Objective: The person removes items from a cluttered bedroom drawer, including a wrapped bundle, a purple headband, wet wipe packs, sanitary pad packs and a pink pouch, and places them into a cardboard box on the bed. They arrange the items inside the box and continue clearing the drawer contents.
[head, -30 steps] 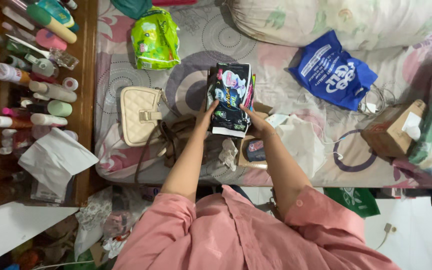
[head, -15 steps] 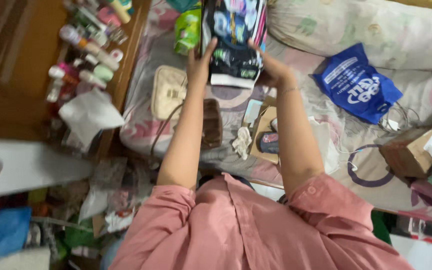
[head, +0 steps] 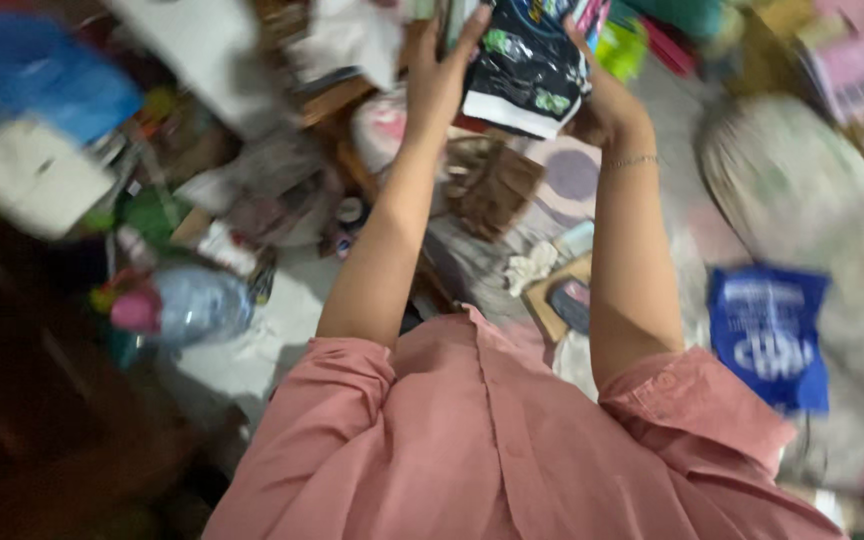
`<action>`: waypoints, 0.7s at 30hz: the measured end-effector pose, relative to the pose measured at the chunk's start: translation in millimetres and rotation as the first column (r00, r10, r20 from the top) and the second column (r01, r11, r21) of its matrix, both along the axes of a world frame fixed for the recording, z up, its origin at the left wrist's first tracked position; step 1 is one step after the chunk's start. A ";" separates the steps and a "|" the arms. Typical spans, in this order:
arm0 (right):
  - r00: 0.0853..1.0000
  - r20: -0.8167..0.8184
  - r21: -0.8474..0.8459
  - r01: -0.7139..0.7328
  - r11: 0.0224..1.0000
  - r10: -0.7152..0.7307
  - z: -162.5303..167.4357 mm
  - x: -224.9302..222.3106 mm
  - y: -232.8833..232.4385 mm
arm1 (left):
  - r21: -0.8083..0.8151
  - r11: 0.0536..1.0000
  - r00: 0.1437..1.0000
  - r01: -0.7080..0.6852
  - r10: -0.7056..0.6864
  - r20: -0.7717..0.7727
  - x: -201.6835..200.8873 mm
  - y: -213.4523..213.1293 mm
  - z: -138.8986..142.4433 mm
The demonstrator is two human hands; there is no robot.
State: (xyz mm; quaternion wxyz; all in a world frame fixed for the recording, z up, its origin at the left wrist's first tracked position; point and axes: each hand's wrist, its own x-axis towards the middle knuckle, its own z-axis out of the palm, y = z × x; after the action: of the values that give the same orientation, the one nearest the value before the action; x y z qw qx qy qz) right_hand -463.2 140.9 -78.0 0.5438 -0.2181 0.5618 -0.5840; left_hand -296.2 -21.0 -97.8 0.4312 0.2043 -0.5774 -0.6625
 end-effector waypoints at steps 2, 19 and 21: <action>0.994 0.026 0.002 -0.106 0.994 0.106 0.0 25.9 -39.0 | -0.048 0.992 0.993 -0.119 0.118 -0.022 45.9 -9.1 5.3; 0.750 0.036 0.007 -0.661 0.750 0.660 -26.2 286.5 -289.7 | 0.100 0.679 0.686 -0.728 0.716 0.130 337.6 -138.1 -41.4; 0.751 -0.078 0.111 -0.647 0.754 0.656 -23.2 314.6 -323.3 | 0.120 0.655 0.666 -0.746 0.732 0.148 363.5 -169.6 -43.1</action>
State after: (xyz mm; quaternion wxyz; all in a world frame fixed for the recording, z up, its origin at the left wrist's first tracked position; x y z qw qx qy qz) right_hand -148.6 -182.3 -101.2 0.6889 -0.4113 0.5021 -0.3228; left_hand 67.2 -190.6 -140.9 0.6189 0.4857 -0.4038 -0.4669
